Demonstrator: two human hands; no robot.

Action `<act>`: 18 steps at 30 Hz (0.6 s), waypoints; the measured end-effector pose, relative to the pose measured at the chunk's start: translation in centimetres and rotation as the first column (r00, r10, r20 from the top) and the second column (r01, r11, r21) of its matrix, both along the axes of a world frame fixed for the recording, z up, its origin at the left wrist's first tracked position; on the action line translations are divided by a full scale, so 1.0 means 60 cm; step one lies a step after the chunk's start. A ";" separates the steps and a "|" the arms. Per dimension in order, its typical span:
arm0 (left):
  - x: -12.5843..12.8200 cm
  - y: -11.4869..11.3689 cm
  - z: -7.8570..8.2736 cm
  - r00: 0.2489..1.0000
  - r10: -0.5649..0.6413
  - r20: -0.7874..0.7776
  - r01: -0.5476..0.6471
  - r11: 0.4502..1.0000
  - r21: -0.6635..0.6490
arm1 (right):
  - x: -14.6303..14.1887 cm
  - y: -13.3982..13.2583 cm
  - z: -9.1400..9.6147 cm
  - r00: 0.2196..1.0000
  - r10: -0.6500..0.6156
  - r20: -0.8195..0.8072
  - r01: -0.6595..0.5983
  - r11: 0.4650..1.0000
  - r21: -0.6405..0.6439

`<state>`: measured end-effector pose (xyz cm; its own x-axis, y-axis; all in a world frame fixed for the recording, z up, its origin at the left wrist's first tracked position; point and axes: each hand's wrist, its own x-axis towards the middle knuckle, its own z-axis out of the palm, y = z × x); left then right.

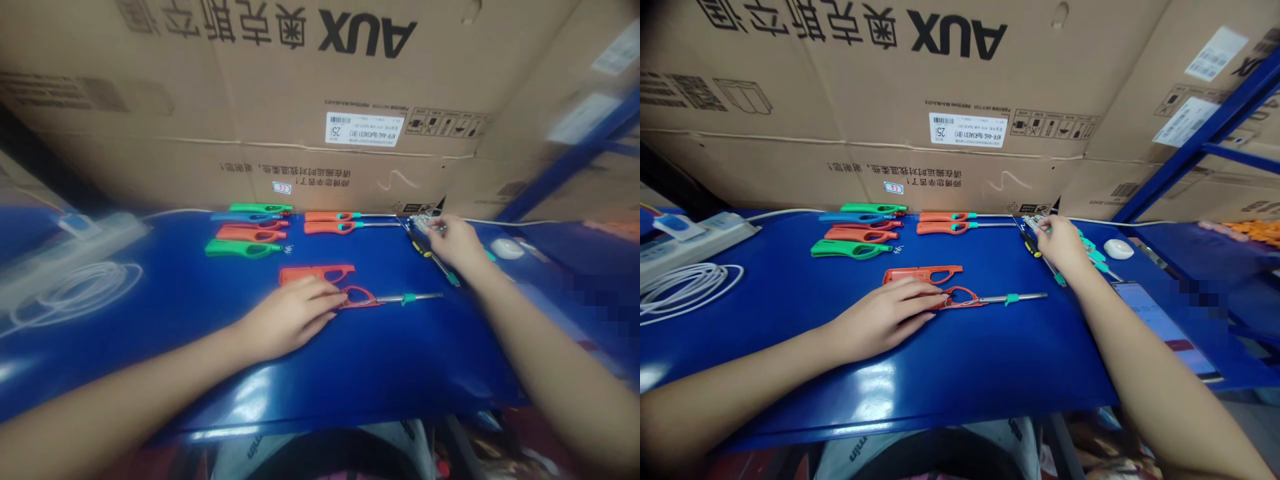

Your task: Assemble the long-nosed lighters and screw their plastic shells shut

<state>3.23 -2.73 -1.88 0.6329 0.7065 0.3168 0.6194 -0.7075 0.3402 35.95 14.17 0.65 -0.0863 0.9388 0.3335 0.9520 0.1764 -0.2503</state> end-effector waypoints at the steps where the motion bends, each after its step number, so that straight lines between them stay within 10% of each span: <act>1: 0.002 -0.001 -0.001 0.998 0.029 0.050 -0.028 1.000 -0.009 | -0.014 -0.014 0.005 0.998 0.040 -0.046 -0.042 0.999 -0.026; 3: 0.007 -0.004 -0.002 0.982 0.079 0.174 -0.075 0.997 -0.030 | -0.049 -0.050 0.012 0.973 0.155 -0.171 -0.174 0.979 -0.104; 6: 0.017 -0.008 0.000 0.915 0.173 0.364 -0.143 0.984 -0.109 | -0.105 -0.119 0.013 0.717 0.280 -0.639 -0.530 0.814 -0.237; 12: 0.039 -0.019 0.011 0.763 0.348 0.545 -0.146 0.914 -0.378 | -0.162 -0.213 0.002 0.503 0.436 -0.746 -0.804 0.552 -0.220; 18: 0.043 -0.015 -0.002 0.630 0.410 0.660 -0.021 0.858 -0.513 | -0.138 -0.183 0.005 0.617 0.679 -0.398 -0.766 0.635 -0.103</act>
<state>5.82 -3.66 -2.01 0.1375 0.9637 0.2288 0.1408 -0.2477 0.9585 27.67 3.22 0.94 -0.7111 0.6602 0.2418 0.4060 0.6664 -0.6254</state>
